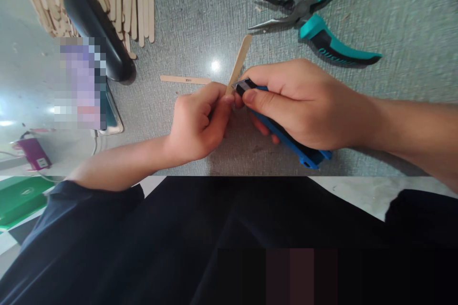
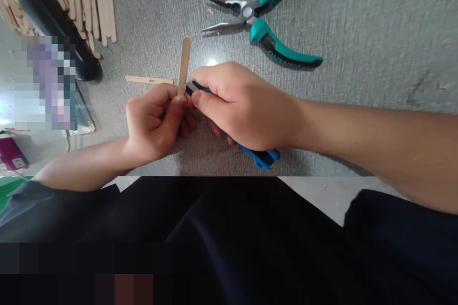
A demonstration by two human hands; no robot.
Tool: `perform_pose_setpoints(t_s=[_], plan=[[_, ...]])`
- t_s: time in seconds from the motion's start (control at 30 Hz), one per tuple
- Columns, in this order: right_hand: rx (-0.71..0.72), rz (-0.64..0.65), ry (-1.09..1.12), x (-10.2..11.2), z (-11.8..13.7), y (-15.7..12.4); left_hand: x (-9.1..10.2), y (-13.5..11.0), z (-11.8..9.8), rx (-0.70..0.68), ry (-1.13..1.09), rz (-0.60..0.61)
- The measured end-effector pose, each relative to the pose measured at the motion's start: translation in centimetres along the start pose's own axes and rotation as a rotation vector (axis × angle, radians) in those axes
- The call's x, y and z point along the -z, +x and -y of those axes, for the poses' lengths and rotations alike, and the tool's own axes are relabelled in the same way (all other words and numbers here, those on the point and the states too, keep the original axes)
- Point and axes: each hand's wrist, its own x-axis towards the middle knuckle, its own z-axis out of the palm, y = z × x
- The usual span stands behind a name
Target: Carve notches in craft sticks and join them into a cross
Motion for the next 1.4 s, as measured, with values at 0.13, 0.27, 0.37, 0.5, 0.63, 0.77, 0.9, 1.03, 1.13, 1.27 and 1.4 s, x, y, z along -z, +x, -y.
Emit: perform_pose_setpoints(t_s=[0.13,0.27,0.37,0.5,0.63,0.77,0.9,1.03,1.13,1.27,1.4], plan=[[0.005,-0.045,-0.113,-0.3,0.0,-0.3,-0.1,0.1,0.0,-0.044,0.103,-0.010],[0.002,-0.127,-0.269,-0.6,0.0,-0.6,0.0,0.2,0.1,-0.126,0.326,0.012],[-0.020,-0.142,-0.351,-0.9,0.0,-0.8,-0.1,0.2,0.3,-0.194,0.437,0.000],[-0.101,-0.127,-0.368,-1.0,0.6,-0.5,-0.3,0.0,0.7,-0.229,0.555,-0.003],[-0.416,0.030,-0.096,-0.7,1.3,0.0,-0.4,0.1,1.0,-0.302,0.560,-0.024],[-0.243,-0.059,-0.229,-0.4,1.1,0.0,-0.4,0.2,1.2,-0.280,0.520,-0.019],[-0.170,-0.134,-0.403,-0.4,1.2,0.0,-0.3,0.2,1.2,-0.222,0.523,0.004],[-0.453,0.086,-0.059,0.1,2.0,0.5,-0.3,0.2,1.1,-0.252,0.531,-0.009],[-0.396,0.125,0.117,0.6,1.8,0.6,-0.2,0.3,0.7,-0.249,0.478,-0.002],[-0.291,0.180,0.282,1.3,0.8,0.3,0.2,0.4,0.0,-0.142,0.283,0.033],[-0.249,0.238,0.406,1.5,0.2,0.2,0.5,0.1,-0.6,-0.003,0.125,0.063]])
